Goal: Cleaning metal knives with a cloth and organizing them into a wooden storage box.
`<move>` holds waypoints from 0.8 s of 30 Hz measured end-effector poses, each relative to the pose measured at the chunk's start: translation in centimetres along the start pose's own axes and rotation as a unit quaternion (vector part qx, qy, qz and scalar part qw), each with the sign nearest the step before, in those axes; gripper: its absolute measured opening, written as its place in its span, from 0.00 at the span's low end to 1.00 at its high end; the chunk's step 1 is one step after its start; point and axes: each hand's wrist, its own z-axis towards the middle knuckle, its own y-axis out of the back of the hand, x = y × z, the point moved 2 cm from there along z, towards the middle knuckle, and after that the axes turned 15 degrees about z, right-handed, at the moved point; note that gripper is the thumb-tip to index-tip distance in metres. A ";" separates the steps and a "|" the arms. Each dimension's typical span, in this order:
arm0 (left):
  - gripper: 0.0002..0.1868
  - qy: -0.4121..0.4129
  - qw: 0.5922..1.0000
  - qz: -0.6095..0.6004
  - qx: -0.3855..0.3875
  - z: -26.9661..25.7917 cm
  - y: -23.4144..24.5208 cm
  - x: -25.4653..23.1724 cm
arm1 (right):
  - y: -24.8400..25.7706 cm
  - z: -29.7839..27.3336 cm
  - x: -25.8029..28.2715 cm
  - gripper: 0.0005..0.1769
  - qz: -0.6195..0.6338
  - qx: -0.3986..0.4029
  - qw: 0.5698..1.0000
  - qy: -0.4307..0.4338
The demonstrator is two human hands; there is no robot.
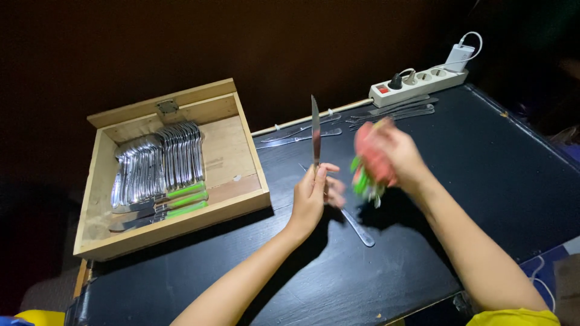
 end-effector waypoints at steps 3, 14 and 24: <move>0.18 0.042 0.996 -0.072 0.018 0.6 -0.2 2.9 | -6.3 -2.5 6.0 0.31 0.239 -0.101 0.964 -0.050; 0.16 0.152 0.963 -0.057 0.213 -0.1 -0.6 3.1 | -10.6 -6.1 4.1 0.18 0.158 -0.061 0.985 0.015; 0.18 0.146 0.966 -0.050 0.207 -0.1 0.1 3.7 | -13.0 -6.2 2.6 0.21 0.155 0.032 0.987 0.020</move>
